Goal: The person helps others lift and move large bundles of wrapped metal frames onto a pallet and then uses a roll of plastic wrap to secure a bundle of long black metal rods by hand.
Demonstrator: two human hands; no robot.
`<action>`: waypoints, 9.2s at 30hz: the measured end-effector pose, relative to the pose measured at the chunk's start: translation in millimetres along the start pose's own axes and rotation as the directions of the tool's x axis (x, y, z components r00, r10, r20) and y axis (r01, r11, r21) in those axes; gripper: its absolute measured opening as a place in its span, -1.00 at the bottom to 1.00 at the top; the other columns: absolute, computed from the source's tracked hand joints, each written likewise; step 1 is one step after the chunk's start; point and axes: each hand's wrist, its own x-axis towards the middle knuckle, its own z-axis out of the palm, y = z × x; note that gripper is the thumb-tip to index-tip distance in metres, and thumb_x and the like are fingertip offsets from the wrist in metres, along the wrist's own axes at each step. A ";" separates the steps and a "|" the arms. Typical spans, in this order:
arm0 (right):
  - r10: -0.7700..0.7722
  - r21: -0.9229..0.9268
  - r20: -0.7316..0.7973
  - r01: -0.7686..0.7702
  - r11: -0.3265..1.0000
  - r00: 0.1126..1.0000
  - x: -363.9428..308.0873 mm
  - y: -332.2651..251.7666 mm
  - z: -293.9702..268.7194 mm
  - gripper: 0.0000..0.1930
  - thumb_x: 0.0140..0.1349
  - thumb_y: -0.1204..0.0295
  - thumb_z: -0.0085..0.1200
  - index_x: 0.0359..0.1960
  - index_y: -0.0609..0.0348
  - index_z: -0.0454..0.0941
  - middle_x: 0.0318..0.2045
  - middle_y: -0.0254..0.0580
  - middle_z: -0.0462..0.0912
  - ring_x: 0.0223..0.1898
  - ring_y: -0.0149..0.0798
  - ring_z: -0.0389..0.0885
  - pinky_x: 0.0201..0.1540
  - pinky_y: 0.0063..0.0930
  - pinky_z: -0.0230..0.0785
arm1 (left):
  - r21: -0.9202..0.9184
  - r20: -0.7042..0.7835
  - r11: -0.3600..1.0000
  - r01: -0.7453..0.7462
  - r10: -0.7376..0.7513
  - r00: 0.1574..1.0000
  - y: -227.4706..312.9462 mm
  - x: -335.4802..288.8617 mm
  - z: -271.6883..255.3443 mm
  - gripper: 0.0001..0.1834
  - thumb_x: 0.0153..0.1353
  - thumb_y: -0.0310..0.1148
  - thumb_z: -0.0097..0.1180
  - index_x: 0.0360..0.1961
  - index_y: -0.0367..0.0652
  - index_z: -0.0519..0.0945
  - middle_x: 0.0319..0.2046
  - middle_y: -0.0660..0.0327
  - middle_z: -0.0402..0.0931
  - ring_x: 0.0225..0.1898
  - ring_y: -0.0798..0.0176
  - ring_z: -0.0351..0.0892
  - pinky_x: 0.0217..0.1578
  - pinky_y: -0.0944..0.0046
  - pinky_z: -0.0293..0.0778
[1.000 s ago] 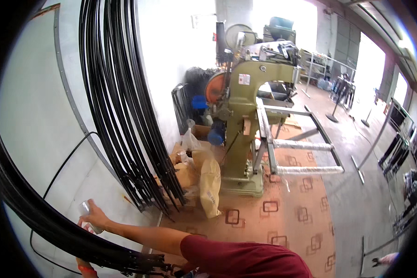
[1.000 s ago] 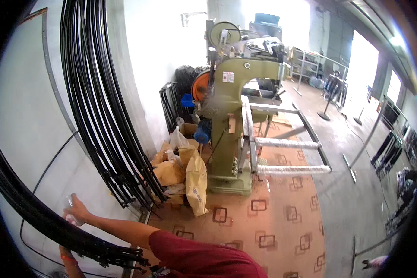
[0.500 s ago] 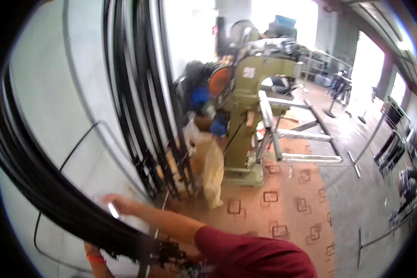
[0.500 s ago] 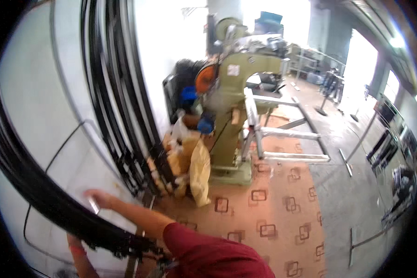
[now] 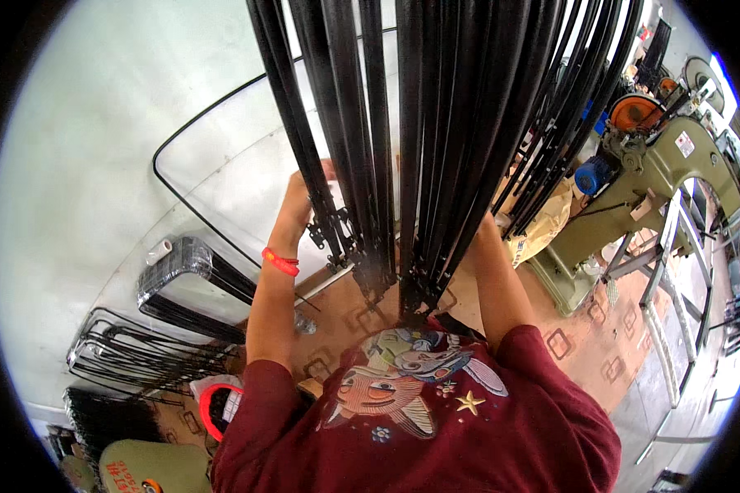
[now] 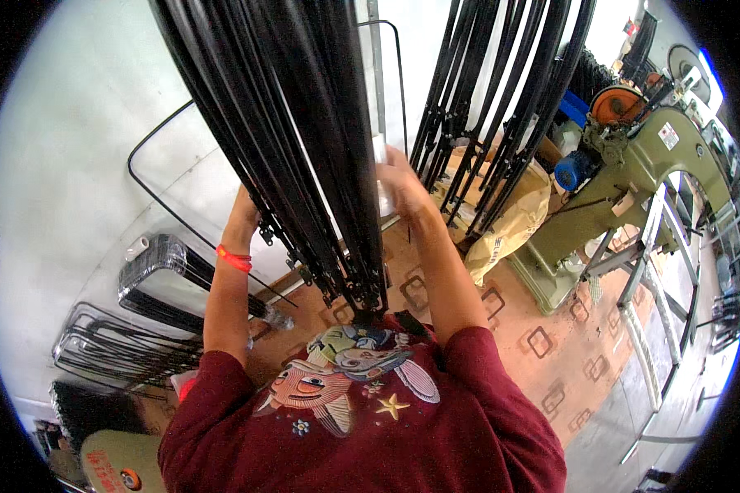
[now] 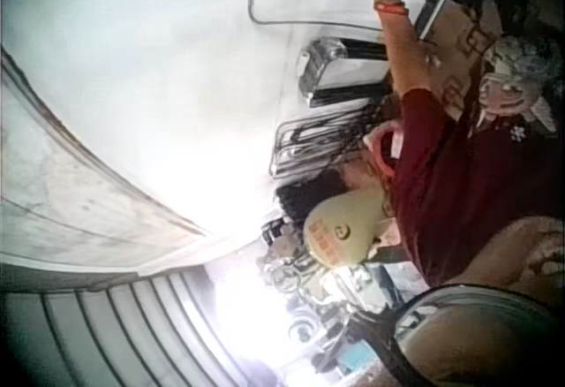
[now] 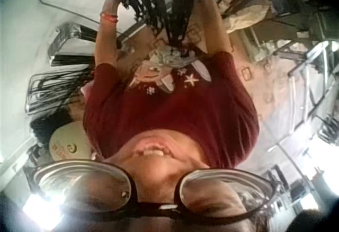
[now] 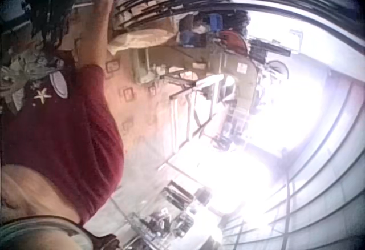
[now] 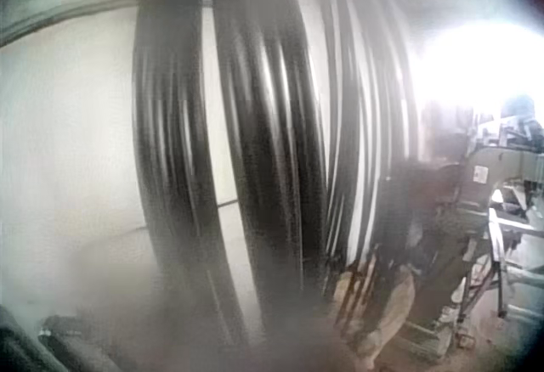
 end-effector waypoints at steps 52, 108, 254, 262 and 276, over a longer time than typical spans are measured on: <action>-0.021 0.483 0.441 -0.218 0.848 0.897 0.0 67.3 52.6 -0.60 0.04 0.18 -0.09 -0.30 0.33 0.51 -0.41 -0.06 0.59 -0.45 -0.27 0.55 -0.31 -0.45 0.41 | 0.393 -0.395 0.865 -0.313 0.466 0.792 -46.9 -90.0 22.2 -0.59 0.12 -0.45 -0.09 0.03 -0.29 0.26 -0.02 0.06 0.27 -0.06 0.15 0.35 -0.04 0.20 0.31; 0.012 0.383 0.581 -0.286 0.878 0.814 -43.7 48.5 38.8 -0.54 0.19 0.01 -0.23 -0.19 0.20 0.37 -0.23 -0.05 0.46 -0.22 -0.19 0.47 -0.20 -0.32 0.42 | 0.643 -0.481 0.714 -0.278 0.658 0.580 -8.4 -154.2 97.2 -0.88 -0.09 -0.55 0.18 -0.49 -0.25 0.49 -0.46 0.16 0.49 -0.46 0.18 0.48 -0.42 0.30 0.39; 0.189 -0.770 0.282 0.104 0.630 0.941 -166.2 -27.2 55.3 -0.32 -0.21 0.31 0.25 0.00 0.32 0.27 -0.32 -0.02 0.53 -0.25 -0.16 0.53 -0.17 -0.39 0.34 | 0.561 -0.172 0.819 -0.125 0.263 0.950 1.0 -152.2 98.8 -0.76 -0.04 -0.48 0.15 -0.32 -0.29 0.43 -0.51 0.12 0.43 -0.49 0.31 0.45 -0.46 0.34 0.36; 0.178 -0.570 0.224 -0.019 0.822 0.958 -164.0 -19.6 48.2 -0.38 -0.18 0.32 0.21 -0.04 0.32 0.29 -0.33 -0.12 0.52 -0.30 -0.34 0.49 -0.18 -0.49 0.31 | 0.126 0.052 0.986 0.108 -0.115 0.992 2.2 -148.5 88.2 -0.83 0.02 -0.44 0.10 -0.38 -0.30 0.45 -0.63 0.45 0.35 -0.59 0.56 0.25 -0.58 0.49 0.24; 0.093 -0.352 0.409 0.063 0.934 0.908 -159.3 -18.4 11.9 -0.37 -0.25 0.19 0.23 -0.12 0.32 0.36 -0.02 0.04 0.39 -0.12 -0.31 0.42 -0.05 -0.46 0.20 | 0.647 -0.315 0.756 -0.099 0.384 0.868 -7.7 -162.9 112.1 -0.64 -0.25 -0.27 0.32 -0.45 -0.31 0.55 -0.28 0.08 0.37 -0.23 0.04 0.33 -0.23 0.19 0.30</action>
